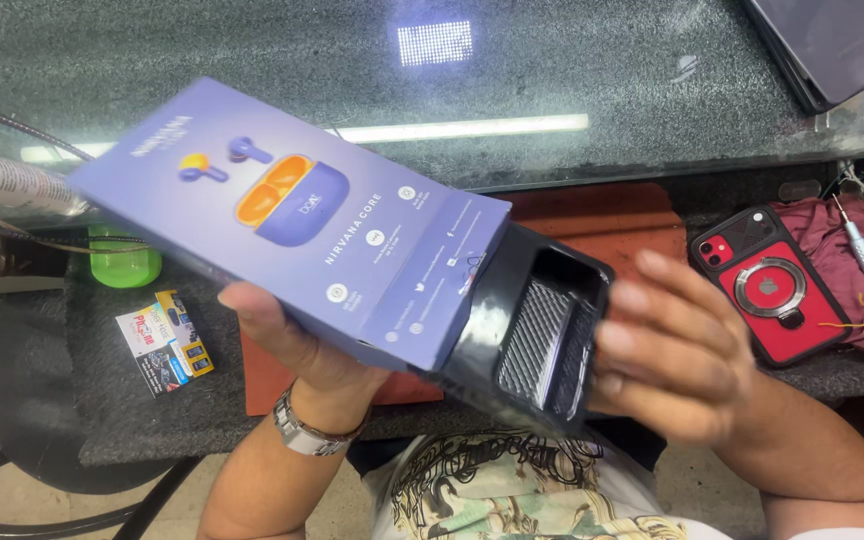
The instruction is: The person unboxes a pair of Nirvana earbuds and their charging case, then removes a protective film from a smartphone screen. They apply a small amount of yellow adhesive to the phone's edge and use a metal tool to pry open the earbud case, manipulating its internal components.
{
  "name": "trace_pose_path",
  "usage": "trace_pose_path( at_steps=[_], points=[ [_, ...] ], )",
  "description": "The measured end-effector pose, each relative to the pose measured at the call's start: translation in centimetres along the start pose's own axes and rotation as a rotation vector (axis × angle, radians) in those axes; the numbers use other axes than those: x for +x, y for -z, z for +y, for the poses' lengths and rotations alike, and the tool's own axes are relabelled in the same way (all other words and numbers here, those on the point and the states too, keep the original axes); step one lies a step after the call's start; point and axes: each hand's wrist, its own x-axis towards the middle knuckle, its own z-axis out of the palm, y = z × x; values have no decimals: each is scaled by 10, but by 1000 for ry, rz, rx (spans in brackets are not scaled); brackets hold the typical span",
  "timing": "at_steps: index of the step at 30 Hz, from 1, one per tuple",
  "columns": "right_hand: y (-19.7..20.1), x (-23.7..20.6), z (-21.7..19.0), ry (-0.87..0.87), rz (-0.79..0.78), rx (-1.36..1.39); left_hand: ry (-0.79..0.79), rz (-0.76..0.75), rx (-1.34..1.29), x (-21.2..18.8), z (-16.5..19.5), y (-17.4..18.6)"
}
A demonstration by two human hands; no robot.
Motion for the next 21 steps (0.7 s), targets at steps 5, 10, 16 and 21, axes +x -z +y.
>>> trace_pose_path(
  at_steps=[5, 10, 16, 21],
  points=[
    [-43, 7, 11, -412, 122, 575, -9, -81, 77, 0, -17, 32],
    [-49, 2, 21, -730, -86, 633, -112, -155, 487, 2, -31, 56],
    [-41, 7, 23, -699, -234, 475, -91, -215, 480, 3, -31, 59],
    [-35, 9, 24, -616, -291, 337, 13, -137, 118, 14, -12, 53]
  ],
)
